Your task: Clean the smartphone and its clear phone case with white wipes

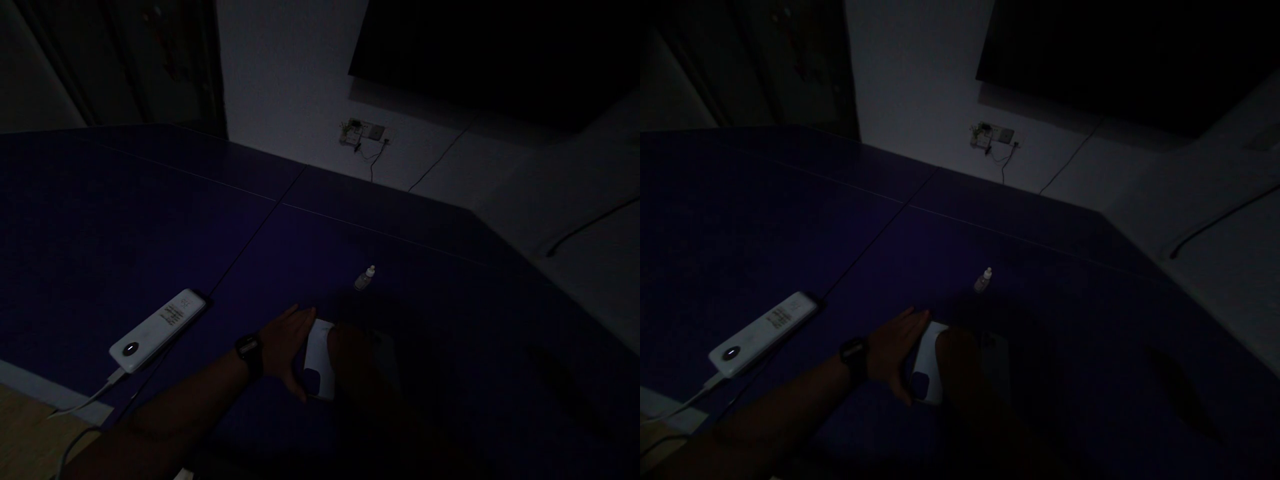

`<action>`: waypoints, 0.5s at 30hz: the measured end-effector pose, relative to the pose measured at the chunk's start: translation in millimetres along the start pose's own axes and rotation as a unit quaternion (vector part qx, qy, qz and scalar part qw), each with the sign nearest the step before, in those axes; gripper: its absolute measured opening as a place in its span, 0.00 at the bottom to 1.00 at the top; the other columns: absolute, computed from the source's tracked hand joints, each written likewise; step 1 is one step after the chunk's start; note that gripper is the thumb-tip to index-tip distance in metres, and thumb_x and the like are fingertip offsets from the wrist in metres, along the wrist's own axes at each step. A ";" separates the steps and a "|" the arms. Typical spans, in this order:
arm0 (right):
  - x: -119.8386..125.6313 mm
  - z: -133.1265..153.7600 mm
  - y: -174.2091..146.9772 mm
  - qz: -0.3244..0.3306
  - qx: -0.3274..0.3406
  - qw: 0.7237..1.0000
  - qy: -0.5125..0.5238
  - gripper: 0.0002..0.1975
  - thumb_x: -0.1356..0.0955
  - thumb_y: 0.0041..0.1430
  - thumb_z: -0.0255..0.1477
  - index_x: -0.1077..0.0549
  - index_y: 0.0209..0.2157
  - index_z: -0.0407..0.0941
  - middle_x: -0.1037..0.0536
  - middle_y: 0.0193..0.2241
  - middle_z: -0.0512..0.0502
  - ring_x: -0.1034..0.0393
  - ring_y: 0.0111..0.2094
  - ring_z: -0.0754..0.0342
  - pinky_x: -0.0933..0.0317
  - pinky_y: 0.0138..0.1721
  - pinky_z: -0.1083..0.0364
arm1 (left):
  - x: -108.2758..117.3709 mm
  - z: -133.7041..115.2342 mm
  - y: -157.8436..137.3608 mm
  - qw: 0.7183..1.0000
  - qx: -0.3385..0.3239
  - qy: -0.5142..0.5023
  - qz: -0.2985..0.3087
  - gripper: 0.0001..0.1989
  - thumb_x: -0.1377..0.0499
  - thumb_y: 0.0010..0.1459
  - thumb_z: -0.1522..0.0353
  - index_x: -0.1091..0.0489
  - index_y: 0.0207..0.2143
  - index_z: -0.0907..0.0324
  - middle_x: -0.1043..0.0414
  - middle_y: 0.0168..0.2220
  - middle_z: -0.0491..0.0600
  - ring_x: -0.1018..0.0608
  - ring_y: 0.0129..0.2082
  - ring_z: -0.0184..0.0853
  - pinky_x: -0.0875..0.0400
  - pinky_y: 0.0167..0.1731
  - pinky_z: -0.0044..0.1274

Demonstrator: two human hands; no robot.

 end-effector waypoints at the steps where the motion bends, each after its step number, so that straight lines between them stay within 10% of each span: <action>1: 0.3 3.1 -2.9 0.001 -0.003 1.000 -0.006 0.18 0.31 0.67 0.35 0.29 0.54 0.42 0.27 0.53 0.39 0.28 0.48 0.46 0.30 0.48 0.44 | 0.0 0.0 0.0 1.000 0.000 0.000 0.000 0.81 0.41 0.32 0.29 0.78 0.70 0.69 0.54 0.69 0.76 0.42 0.67 0.64 0.55 0.66 0.52; 15: 1.5 -4.7 -6.7 0.029 0.014 0.999 -0.016 0.19 0.31 0.66 0.35 0.30 0.54 0.41 0.27 0.53 0.38 0.28 0.48 0.46 0.30 0.48 0.44 | -2.8 3.0 -1.2 1.000 -0.002 -0.004 0.003 0.79 0.40 0.33 0.30 0.74 0.70 0.69 0.56 0.69 0.76 0.43 0.68 0.64 0.56 0.66 0.53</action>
Point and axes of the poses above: each hand's wrist, its own y-axis towards the middle knuckle, its own x-axis out of the back of the hand, z = x × y, the point moved 1 cm from there along y, towards the middle knuckle
